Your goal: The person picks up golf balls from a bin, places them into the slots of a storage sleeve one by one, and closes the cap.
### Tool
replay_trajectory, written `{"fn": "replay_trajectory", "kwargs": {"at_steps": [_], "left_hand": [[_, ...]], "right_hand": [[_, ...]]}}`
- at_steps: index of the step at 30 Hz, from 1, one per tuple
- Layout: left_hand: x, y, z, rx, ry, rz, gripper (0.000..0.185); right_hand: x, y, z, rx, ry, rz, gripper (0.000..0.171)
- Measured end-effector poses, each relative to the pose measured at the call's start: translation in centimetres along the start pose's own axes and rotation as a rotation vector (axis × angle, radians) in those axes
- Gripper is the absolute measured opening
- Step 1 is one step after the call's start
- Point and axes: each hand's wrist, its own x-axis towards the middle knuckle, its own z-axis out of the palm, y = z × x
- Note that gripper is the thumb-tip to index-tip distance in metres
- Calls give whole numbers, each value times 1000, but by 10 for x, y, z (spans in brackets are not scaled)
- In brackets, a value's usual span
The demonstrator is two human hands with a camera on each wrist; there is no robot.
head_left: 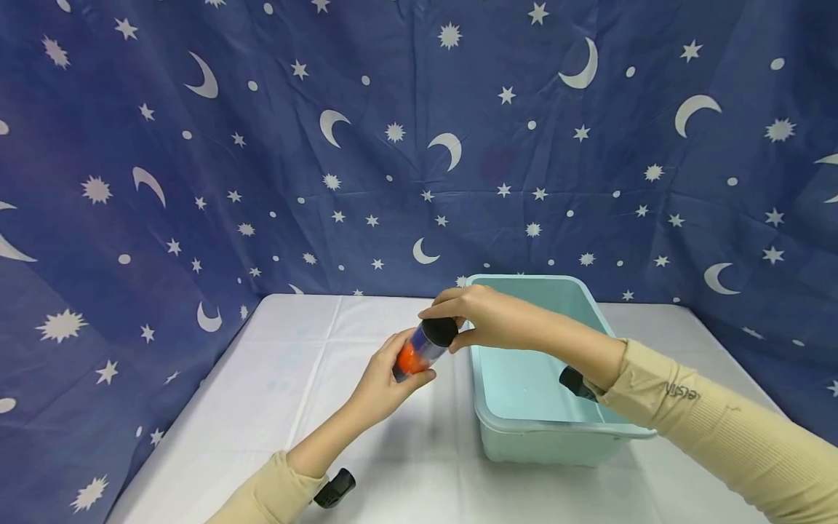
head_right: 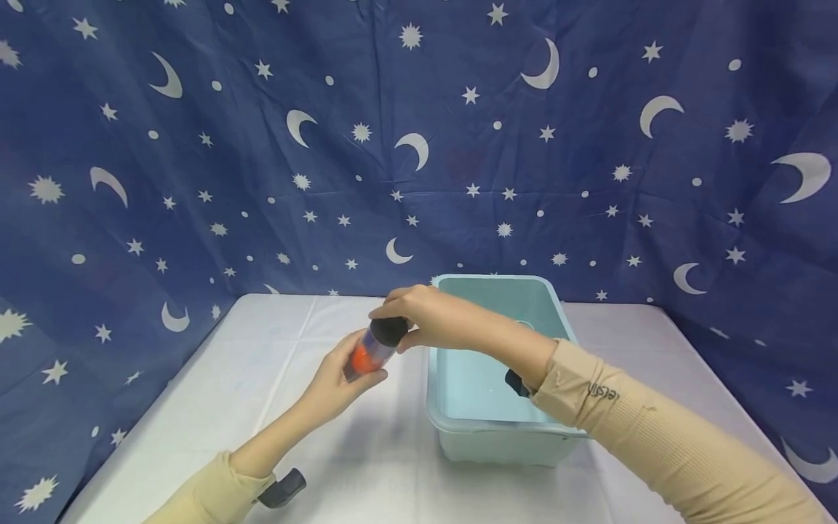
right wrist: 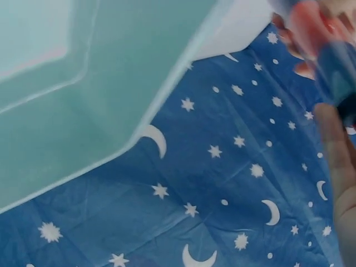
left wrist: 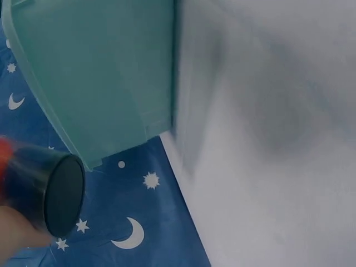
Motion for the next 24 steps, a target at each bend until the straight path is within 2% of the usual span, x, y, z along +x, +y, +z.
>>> {"fn": "replay_trajectory", "kwargs": {"at_steps": [6, 19, 24], "left_hand": [[3, 0, -2, 14, 3, 22, 56], [2, -3, -4, -5, -27, 35, 57], [2, -2, -4, 1, -63, 32, 57]], "right_hand": [[-4, 3, 2, 10, 67, -9, 54], [-4, 7, 3, 31, 56, -55, 53], [-6, 6, 3, 5, 44, -61, 54]]}}
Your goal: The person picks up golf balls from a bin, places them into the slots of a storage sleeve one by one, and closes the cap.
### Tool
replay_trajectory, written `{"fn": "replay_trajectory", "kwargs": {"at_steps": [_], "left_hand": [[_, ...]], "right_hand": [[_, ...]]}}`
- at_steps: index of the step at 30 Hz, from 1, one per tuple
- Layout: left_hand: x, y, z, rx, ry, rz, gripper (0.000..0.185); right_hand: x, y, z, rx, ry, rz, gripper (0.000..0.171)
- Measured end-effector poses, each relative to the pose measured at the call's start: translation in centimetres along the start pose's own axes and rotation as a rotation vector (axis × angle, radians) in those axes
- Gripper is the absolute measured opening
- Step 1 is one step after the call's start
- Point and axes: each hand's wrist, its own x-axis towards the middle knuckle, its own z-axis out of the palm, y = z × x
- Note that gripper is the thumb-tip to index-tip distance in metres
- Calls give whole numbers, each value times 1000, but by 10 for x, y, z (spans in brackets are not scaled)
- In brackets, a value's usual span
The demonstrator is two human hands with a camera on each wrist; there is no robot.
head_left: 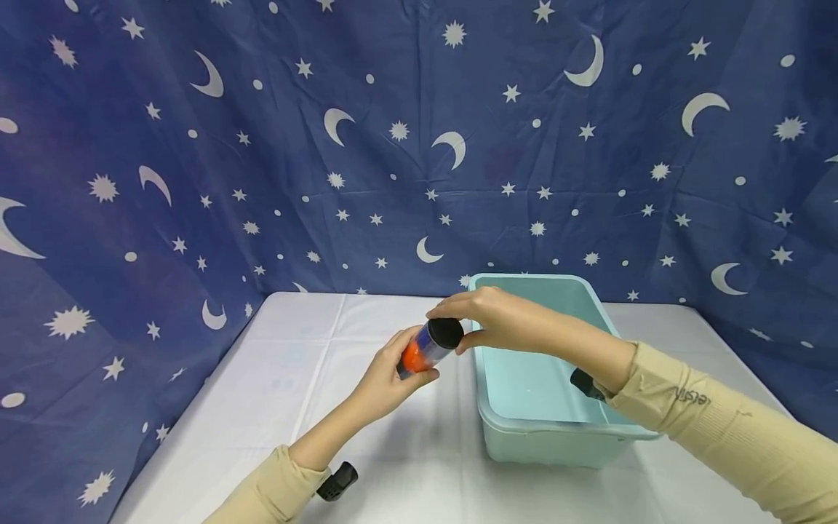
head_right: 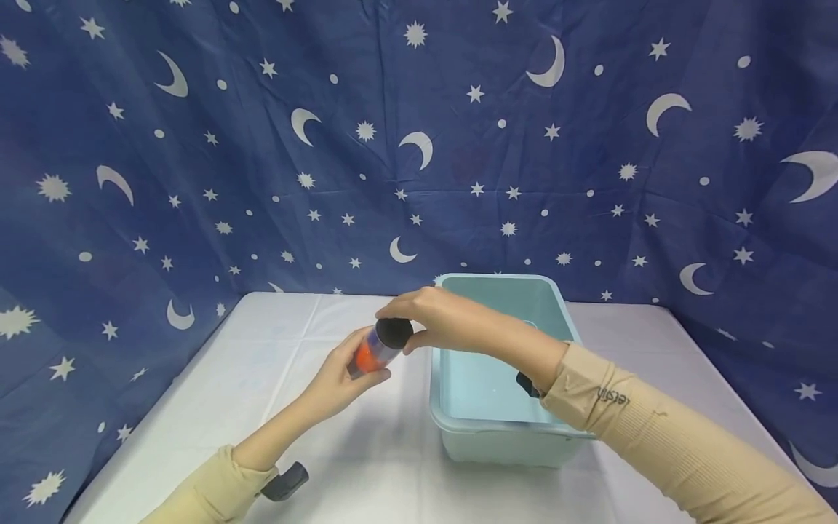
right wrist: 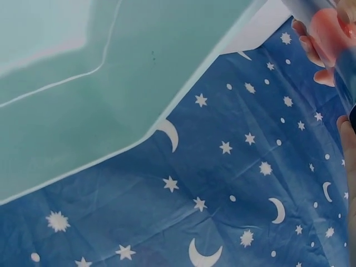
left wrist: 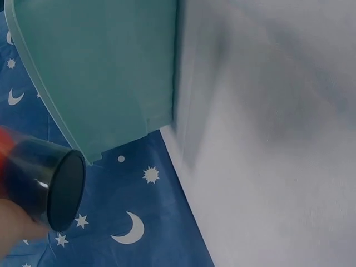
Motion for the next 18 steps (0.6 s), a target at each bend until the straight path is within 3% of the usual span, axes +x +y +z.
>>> {"fn": "replay_trajectory", "kwargs": {"at_steps": [11, 18], "left_hand": [[0, 2, 4, 16, 5, -2, 58], [3, -3, 6, 8, -20, -21, 56]], "right_hand": [[-3, -1, 3, -29, 10, -5, 53], [0, 4, 3, -17, -56, 1, 56]]}}
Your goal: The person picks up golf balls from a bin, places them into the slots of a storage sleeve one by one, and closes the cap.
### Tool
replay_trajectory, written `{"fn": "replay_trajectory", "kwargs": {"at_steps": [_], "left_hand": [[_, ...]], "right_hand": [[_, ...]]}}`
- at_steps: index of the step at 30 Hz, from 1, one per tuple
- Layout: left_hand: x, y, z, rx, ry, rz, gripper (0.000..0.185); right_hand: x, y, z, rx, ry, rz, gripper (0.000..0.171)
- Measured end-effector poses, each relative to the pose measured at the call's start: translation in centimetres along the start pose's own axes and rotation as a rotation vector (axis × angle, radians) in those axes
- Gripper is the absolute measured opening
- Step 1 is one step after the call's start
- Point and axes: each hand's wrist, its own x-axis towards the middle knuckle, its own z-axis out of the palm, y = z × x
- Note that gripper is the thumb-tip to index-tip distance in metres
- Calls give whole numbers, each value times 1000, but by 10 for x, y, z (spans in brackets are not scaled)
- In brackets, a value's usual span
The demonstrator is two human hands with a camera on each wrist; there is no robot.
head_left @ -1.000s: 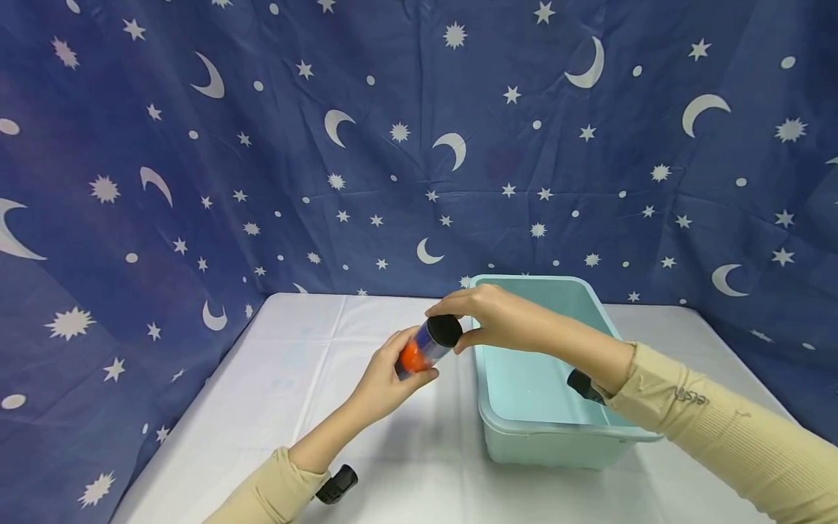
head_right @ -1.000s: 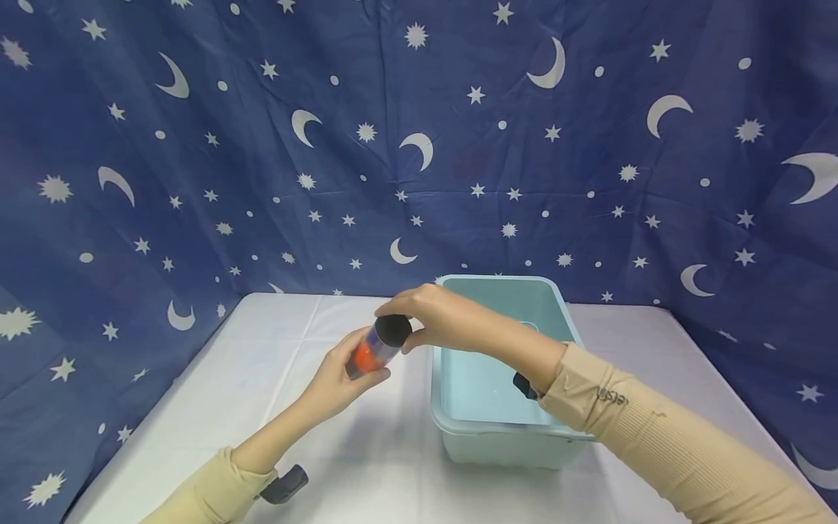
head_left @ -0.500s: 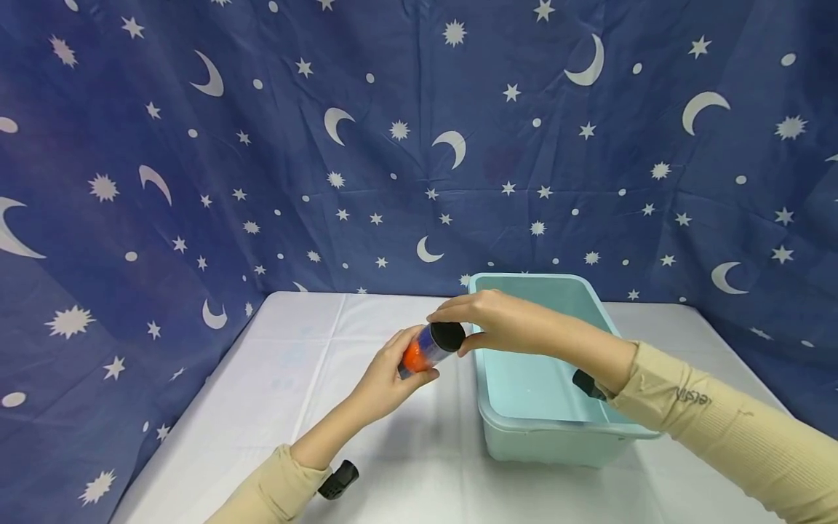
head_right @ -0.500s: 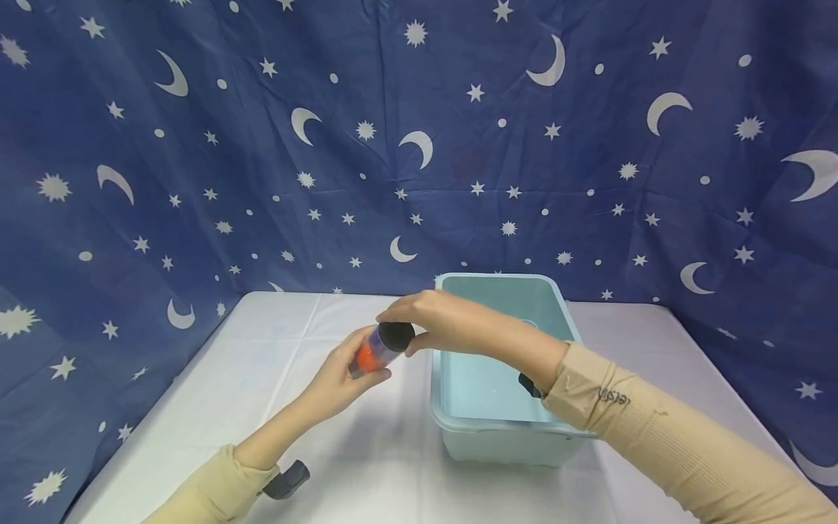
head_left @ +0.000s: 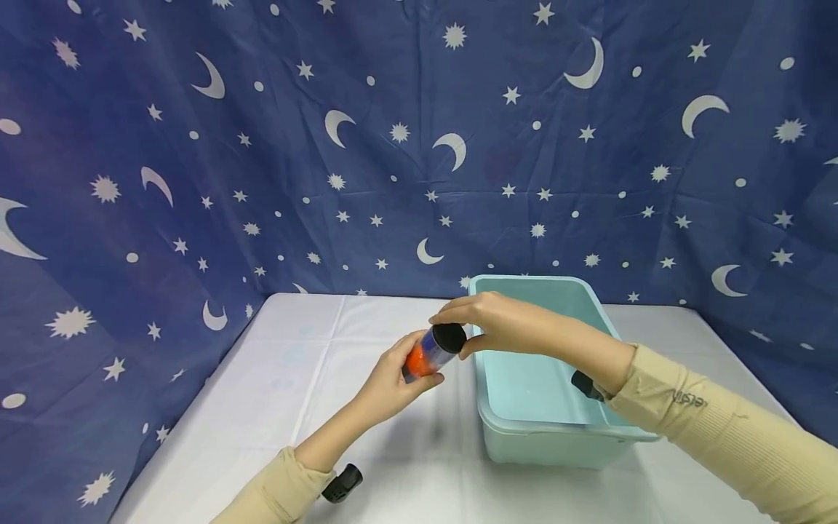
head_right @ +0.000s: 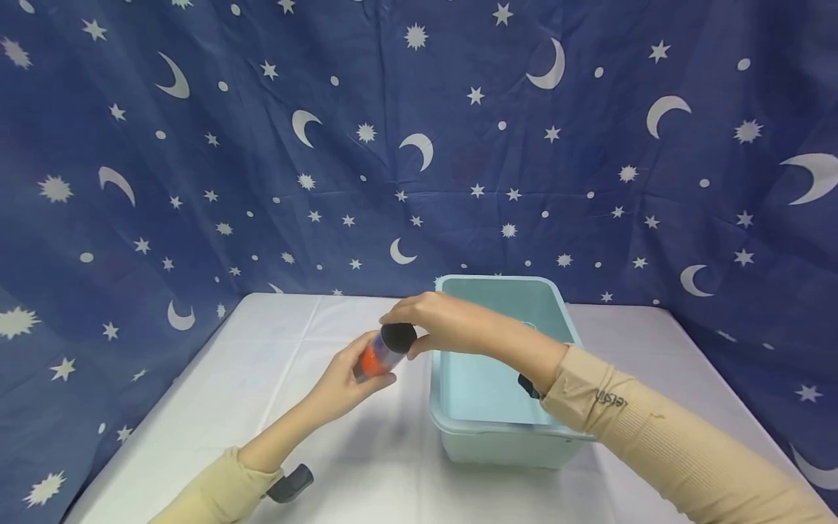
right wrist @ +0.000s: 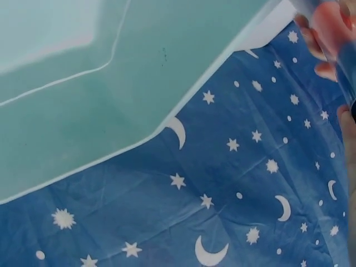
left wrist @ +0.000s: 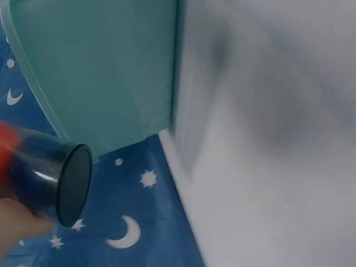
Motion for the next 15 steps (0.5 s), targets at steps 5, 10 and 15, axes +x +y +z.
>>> {"fn": "replay_trajectory", "kwargs": {"at_steps": [5, 10, 15], "left_hand": [[6, -11, 4, -10, -6, -42, 52], [3, -19, 5, -15, -10, -68, 53], [4, -21, 3, -31, -21, -68, 49]], "right_hand": [[3, 5, 4, -20, -46, 67, 70], [2, 10, 8, -6, -47, 117, 73], [-2, 13, 8, -27, -46, 123, 68]]}}
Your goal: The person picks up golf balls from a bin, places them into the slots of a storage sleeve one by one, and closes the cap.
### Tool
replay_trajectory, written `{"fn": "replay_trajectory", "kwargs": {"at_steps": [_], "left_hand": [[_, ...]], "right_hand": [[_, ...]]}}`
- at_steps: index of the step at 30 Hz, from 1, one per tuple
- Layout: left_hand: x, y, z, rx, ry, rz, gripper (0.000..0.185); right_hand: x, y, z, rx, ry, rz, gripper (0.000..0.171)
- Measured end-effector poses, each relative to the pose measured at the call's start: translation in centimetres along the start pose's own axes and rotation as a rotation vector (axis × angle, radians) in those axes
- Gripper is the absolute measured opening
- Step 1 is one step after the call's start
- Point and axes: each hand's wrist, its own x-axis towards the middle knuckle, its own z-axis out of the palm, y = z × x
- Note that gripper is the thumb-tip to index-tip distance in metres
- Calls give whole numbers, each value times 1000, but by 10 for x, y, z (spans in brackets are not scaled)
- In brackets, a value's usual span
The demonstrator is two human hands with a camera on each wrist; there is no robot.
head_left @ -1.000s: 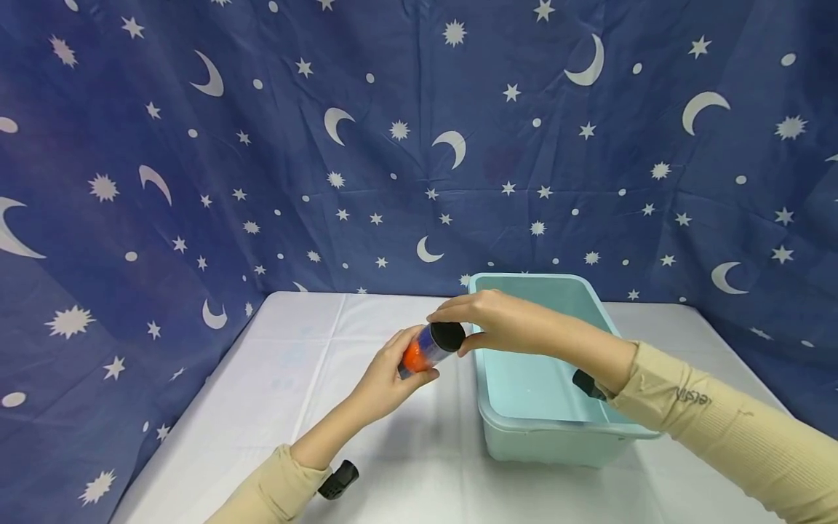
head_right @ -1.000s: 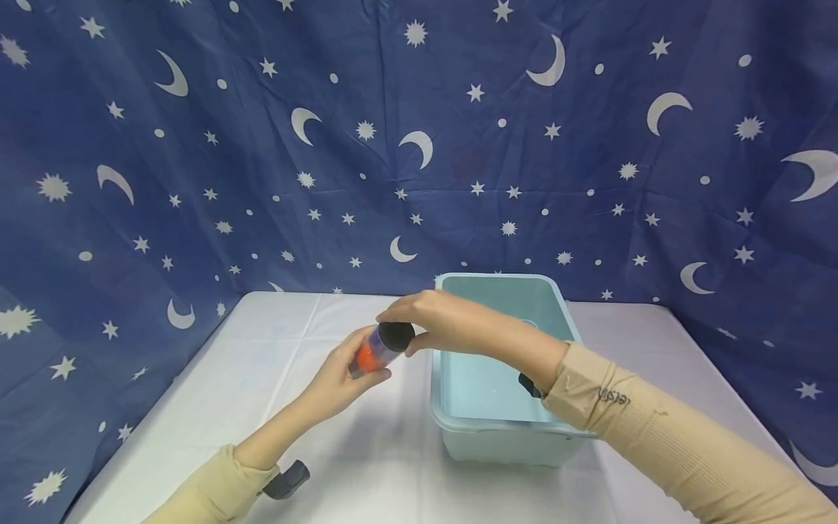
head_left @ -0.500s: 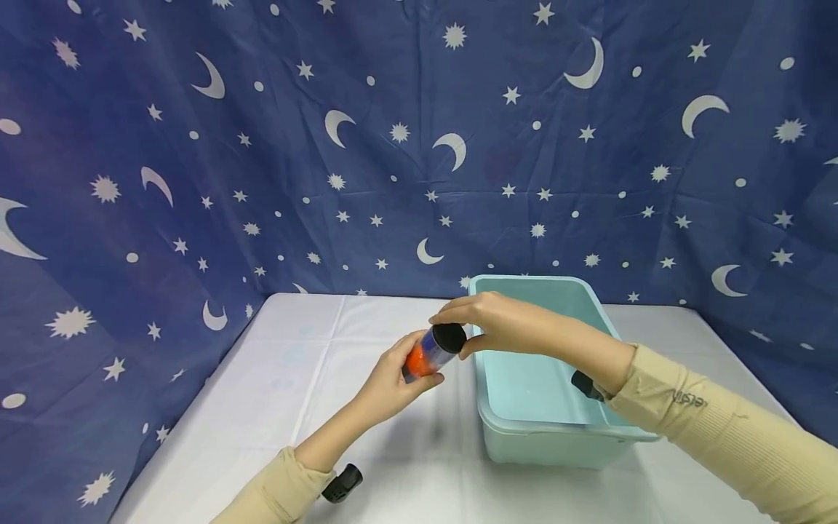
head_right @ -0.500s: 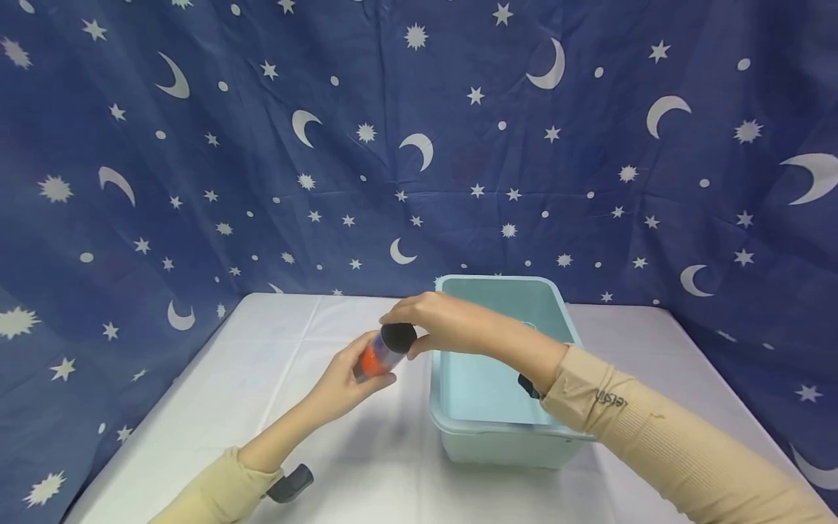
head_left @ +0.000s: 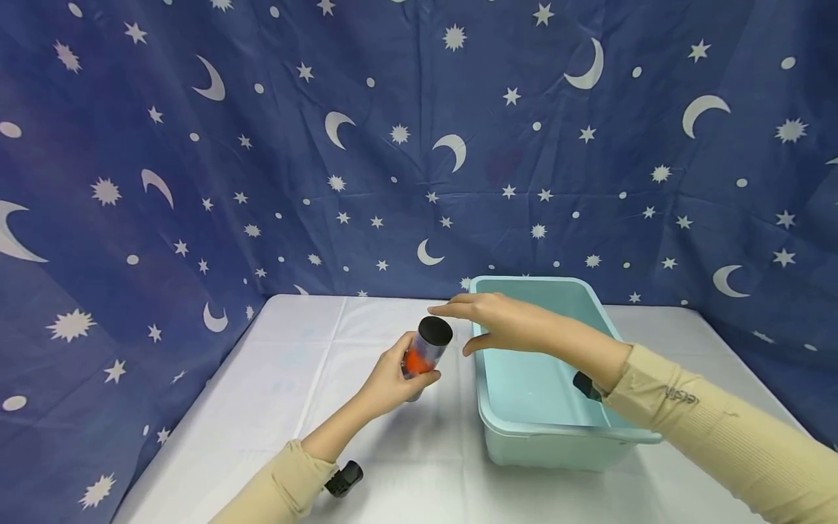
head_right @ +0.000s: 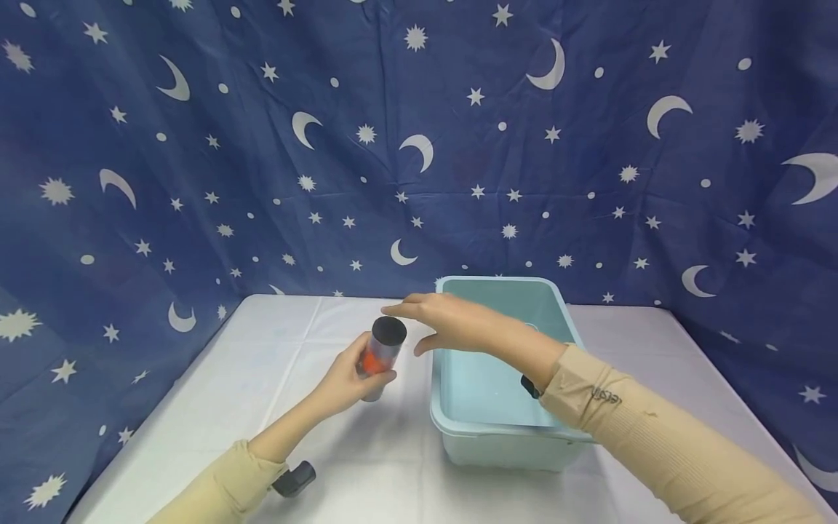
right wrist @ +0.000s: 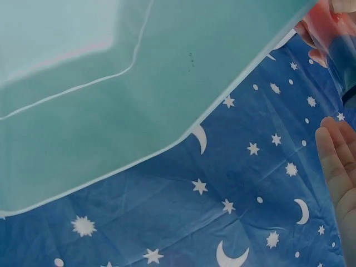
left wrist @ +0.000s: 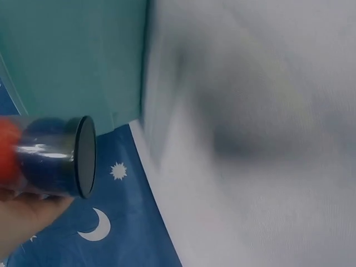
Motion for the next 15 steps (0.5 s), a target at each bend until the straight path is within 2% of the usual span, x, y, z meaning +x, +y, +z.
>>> {"fn": "replay_trajectory", "kwargs": {"at_steps": [7, 15], "left_hand": [[1, -6, -1, 19, -27, -43, 41], [5, -16, -1, -2, -13, -127, 44]], "right_hand": [[-8, 4, -2, -35, 26, -30, 59], [-22, 16, -3, -29, 82, -52, 51]]}}
